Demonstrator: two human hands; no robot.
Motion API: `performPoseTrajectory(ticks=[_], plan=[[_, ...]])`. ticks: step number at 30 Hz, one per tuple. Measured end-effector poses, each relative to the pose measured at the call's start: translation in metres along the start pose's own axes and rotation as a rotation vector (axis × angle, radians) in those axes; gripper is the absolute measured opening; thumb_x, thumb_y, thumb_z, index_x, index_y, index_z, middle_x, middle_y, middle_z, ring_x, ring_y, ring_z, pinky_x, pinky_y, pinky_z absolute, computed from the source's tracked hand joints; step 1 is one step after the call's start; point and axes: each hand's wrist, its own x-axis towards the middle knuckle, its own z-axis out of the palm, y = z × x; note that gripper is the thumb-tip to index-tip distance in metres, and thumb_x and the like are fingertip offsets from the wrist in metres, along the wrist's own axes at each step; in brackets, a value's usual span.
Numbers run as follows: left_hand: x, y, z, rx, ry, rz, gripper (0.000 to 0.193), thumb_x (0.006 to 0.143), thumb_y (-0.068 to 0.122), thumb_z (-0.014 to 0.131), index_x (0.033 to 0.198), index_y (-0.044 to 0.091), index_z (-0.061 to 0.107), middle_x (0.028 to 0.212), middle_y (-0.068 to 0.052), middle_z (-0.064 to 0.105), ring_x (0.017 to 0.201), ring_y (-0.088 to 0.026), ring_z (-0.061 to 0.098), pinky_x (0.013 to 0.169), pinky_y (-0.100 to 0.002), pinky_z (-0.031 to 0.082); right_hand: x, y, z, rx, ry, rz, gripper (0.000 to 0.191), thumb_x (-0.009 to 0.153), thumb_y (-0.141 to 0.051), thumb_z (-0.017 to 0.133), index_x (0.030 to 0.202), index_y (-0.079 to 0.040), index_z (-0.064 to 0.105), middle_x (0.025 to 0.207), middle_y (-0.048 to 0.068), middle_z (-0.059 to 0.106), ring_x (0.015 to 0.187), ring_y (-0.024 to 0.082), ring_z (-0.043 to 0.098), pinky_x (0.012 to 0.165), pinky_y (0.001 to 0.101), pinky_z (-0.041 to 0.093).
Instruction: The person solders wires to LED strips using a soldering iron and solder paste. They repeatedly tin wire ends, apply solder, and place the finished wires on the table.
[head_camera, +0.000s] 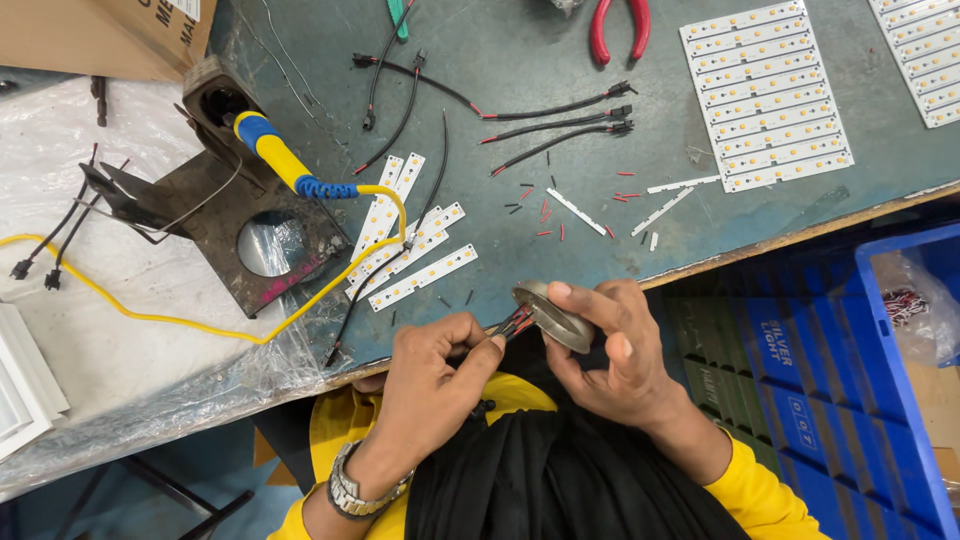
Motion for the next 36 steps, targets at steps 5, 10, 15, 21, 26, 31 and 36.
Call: performPoseTrajectory(ticks=[5,10,15,21,26,31,36], plan=[[0.001,0.000,0.001,0.008,-0.002,0.009,0.029,0.088,0.015,0.070,0.067,-0.002,0.059,0.047,-0.001,0.047,0.046,-0.004,0.035,0.042,-0.030,0.026,0.000,0.001,0.000,-0.008,-0.001,-0.021,0.129,0.078,0.012,0.080,0.167,-0.032,-0.003,0.141,0.010,0.056,0.086,0.027,0.060,0.077,0.0398,0.049],[0.001,0.000,0.002,0.000,-0.006,-0.006,0.029,0.089,0.015,0.070,0.068,-0.002,0.060,0.048,0.000,0.047,0.047,-0.004,0.035,0.042,-0.030,0.026,0.000,0.000,0.000,0.010,0.010,-0.027,0.129,0.078,0.013,0.080,0.167,-0.033,-0.002,0.139,0.008,0.057,0.086,0.027,0.061,0.077,0.0401,0.050],[0.000,0.003,0.003,0.036,0.023,0.050,0.027,0.088,0.015,0.071,0.069,-0.001,0.061,0.047,-0.002,0.049,0.043,-0.006,0.037,0.041,-0.030,0.028,0.000,0.000,-0.001,0.012,0.013,-0.027,0.129,0.078,0.013,0.080,0.167,-0.033,-0.001,0.138,0.009,0.057,0.087,0.027,0.061,0.078,0.0399,0.050],[-0.006,0.010,0.006,0.108,0.068,0.137,0.025,0.088,0.014,0.070,0.070,0.000,0.062,0.047,-0.006,0.056,0.036,-0.010,0.045,0.039,-0.031,0.034,-0.002,0.001,-0.002,0.000,0.008,-0.023,0.129,0.078,0.012,0.081,0.167,-0.032,-0.002,0.141,0.009,0.056,0.086,0.027,0.061,0.079,0.0408,0.050],[-0.007,0.012,0.006,0.137,0.083,0.154,0.024,0.088,0.014,0.071,0.070,0.001,0.061,0.046,-0.007,0.057,0.035,-0.013,0.049,0.039,-0.032,0.036,-0.003,0.003,-0.002,0.004,0.011,-0.026,0.130,0.078,0.012,0.081,0.167,-0.031,-0.003,0.142,0.010,0.056,0.085,0.027,0.061,0.079,0.0406,0.049],[-0.006,0.011,0.008,0.161,0.088,0.196,0.023,0.088,0.014,0.070,0.071,0.001,0.062,0.050,-0.007,0.059,0.036,-0.014,0.052,0.039,-0.032,0.038,-0.004,0.002,-0.002,0.014,0.010,-0.024,0.130,0.077,0.013,0.080,0.167,-0.032,-0.003,0.141,0.009,0.056,0.089,0.028,0.062,0.080,0.0408,0.050],[-0.006,0.011,0.009,0.173,0.068,0.175,0.022,0.088,0.014,0.071,0.072,0.001,0.063,0.048,-0.008,0.057,0.035,-0.014,0.049,0.039,-0.032,0.037,-0.005,0.003,-0.002,0.008,0.004,-0.016,0.129,0.078,0.012,0.080,0.167,-0.032,-0.002,0.142,0.010,0.055,0.090,0.029,0.062,0.080,0.0412,0.051]])
